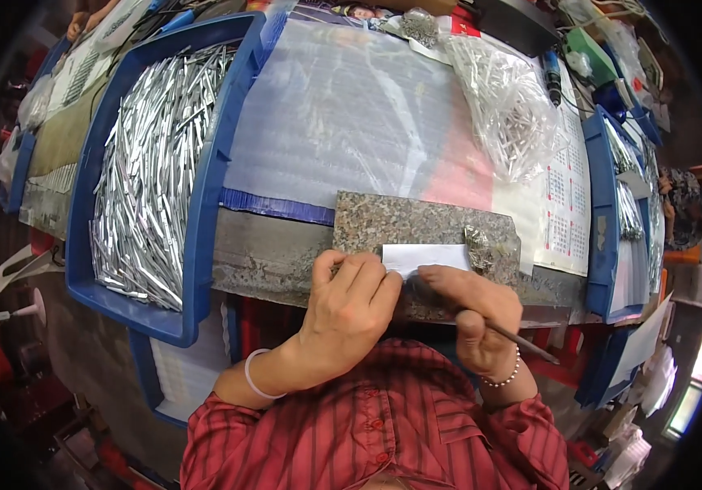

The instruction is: The worker picks up small metal strips, places them on a stone block to inspect or mark them with a stylus tool, and then sorts them into a blue plastic bin.

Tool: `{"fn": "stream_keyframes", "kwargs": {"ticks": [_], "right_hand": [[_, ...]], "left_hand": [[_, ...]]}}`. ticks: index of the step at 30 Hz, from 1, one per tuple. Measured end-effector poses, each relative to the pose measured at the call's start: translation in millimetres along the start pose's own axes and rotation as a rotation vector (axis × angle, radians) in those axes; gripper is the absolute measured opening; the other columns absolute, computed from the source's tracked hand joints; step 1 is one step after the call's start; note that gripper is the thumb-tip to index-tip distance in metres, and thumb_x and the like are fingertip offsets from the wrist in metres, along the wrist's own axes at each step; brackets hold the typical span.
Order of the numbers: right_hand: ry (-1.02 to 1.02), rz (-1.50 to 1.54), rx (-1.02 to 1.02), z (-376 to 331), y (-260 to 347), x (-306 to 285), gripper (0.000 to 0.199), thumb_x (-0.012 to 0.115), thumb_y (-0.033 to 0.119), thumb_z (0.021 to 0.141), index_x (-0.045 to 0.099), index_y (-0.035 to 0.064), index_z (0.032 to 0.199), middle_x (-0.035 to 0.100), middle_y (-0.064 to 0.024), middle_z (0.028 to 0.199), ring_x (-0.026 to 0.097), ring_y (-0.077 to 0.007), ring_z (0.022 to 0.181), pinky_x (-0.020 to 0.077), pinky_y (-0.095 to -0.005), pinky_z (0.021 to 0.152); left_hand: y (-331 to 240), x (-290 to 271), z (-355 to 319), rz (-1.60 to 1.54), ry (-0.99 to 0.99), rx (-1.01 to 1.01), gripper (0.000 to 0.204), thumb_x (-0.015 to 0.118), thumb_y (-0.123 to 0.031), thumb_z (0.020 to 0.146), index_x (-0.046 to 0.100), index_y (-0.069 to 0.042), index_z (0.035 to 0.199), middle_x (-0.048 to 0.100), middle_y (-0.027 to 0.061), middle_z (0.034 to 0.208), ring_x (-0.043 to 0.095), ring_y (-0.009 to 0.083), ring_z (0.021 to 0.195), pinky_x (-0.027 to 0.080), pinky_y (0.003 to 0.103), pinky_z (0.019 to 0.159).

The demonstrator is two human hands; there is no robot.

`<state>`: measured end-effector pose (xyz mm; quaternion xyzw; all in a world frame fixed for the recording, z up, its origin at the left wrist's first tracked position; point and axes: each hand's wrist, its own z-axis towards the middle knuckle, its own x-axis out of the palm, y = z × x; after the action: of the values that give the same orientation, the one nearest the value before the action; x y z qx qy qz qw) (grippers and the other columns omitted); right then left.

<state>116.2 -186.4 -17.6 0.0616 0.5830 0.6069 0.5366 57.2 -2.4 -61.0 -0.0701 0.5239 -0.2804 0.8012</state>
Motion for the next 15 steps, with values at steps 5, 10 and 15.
{"fn": "stream_keyframes", "kwargs": {"ticks": [5, 10, 15], "right_hand": [[0.035, -0.032, -0.041, 3.6, 4.1, -2.4, 0.038, 0.051, 0.032, 0.098, 0.062, -0.0044, 0.1, 0.068, -0.0191, 0.097, 0.07, -0.0314, 0.077, 0.055, -0.0336, 0.062], [0.134, -0.149, -0.113, 16.1, -1.9, 7.9, 0.026, 0.06, 0.026, 0.093, 0.062, 0.0001, 0.096, 0.068, -0.0154, 0.093, 0.068, -0.0286, 0.07, 0.053, -0.0314, 0.056], [0.059, -0.013, 0.061, 8.2, -7.8, 0.3, 0.036, 0.05, 0.033, 0.099, 0.064, -0.0001, 0.1, 0.068, -0.0146, 0.089, 0.068, -0.03, 0.073, 0.0532, -0.034, 0.061]], "left_hand": [[3.5, -3.2, -4.0, -0.035, 0.07, -0.043, 0.016, 0.061, -0.011, 0.075, 0.058, -0.006, 0.09, 0.053, 0.0066, 0.086, 0.057, 0.0222, 0.089, 0.037, 0.04, 0.083], [1.7, -5.8, 1.7, -0.05, 0.05, -0.011, 0.012, 0.058, -0.009, 0.073, 0.055, -0.006, 0.084, 0.05, 0.0071, 0.082, 0.055, 0.022, 0.086, 0.038, 0.039, 0.083], [4.6, -0.9, -1.1, -0.071, 0.073, -0.031, 0.015, 0.06, -0.009, 0.075, 0.056, -0.006, 0.089, 0.053, 0.0091, 0.089, 0.056, 0.024, 0.091, 0.037, 0.04, 0.084]]}}
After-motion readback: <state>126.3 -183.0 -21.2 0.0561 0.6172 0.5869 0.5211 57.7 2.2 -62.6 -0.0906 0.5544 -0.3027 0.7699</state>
